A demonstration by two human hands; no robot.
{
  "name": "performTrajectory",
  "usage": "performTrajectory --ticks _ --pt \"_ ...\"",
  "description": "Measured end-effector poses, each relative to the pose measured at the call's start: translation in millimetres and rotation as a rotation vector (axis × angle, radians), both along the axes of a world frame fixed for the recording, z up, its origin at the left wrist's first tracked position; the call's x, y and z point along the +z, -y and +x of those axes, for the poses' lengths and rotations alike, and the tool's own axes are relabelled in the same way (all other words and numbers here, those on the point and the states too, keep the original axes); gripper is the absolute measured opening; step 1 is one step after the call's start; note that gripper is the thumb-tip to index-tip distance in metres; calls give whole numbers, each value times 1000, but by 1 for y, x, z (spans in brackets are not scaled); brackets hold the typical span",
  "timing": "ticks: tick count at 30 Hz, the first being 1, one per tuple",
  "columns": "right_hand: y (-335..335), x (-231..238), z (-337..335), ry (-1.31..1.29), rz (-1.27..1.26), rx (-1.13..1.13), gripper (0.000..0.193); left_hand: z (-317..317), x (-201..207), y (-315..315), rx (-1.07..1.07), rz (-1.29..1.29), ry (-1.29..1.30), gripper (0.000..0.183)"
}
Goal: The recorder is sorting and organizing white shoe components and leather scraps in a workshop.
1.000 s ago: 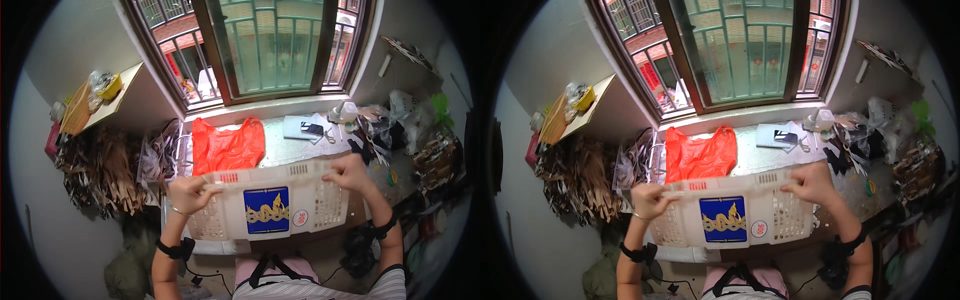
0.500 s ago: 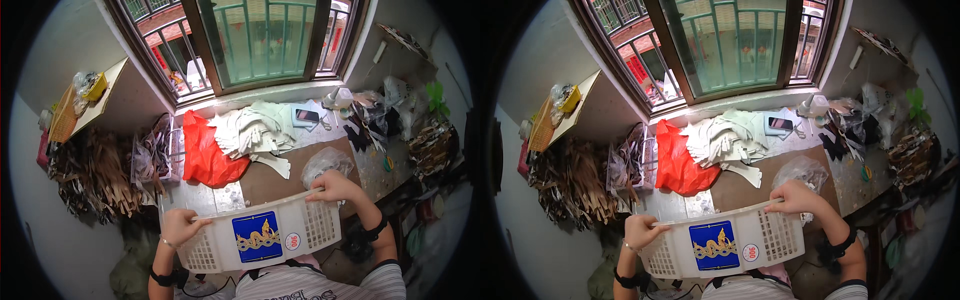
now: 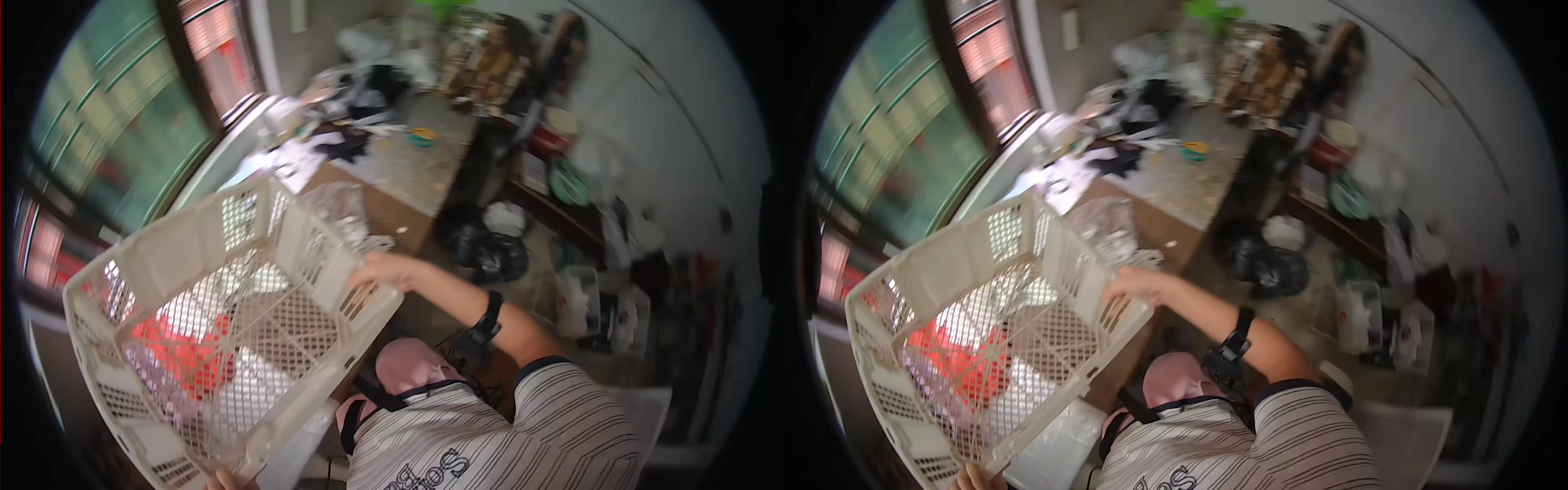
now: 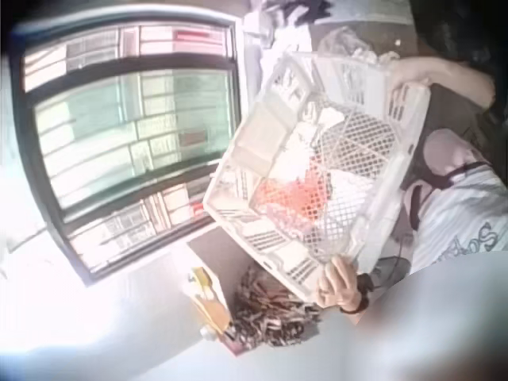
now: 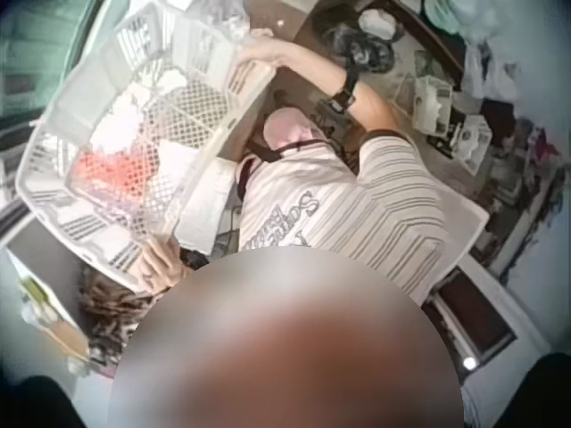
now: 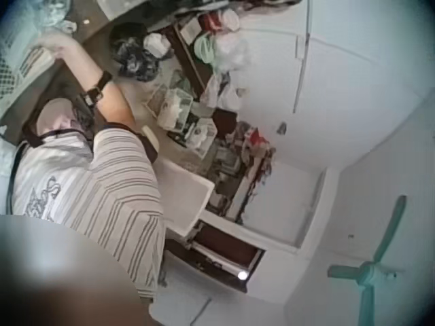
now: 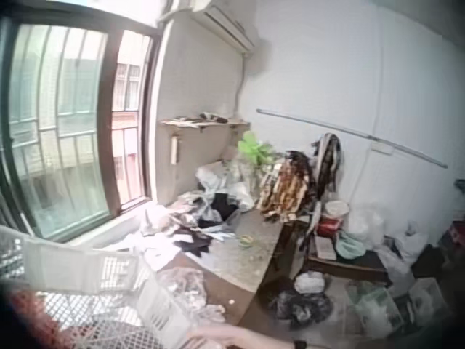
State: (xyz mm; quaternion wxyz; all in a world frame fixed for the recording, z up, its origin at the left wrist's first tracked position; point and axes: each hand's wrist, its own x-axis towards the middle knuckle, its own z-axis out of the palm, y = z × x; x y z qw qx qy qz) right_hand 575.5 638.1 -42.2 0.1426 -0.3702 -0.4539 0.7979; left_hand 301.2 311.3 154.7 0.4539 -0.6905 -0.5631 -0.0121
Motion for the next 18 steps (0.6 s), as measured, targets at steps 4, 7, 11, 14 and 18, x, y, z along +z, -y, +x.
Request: performTrajectory --ticks 4,7,11,14,18 --pt "61 1 133 52 -46 -364 32 28 -25 -69 -211 -105 160 12" --pt "97 -3 206 55 -102 -696 29 72 -21 -159 -357 -337 467 12" --pt "164 -46 303 199 -190 -1093 23 136 -44 -199 -415 -481 674 14" --pt "210 -72 354 235 -177 -1323 20 169 -67 -225 -426 -615 744 12" --pt "266 -130 435 352 -246 -1497 14 242 -90 -253 -441 -820 705 11"
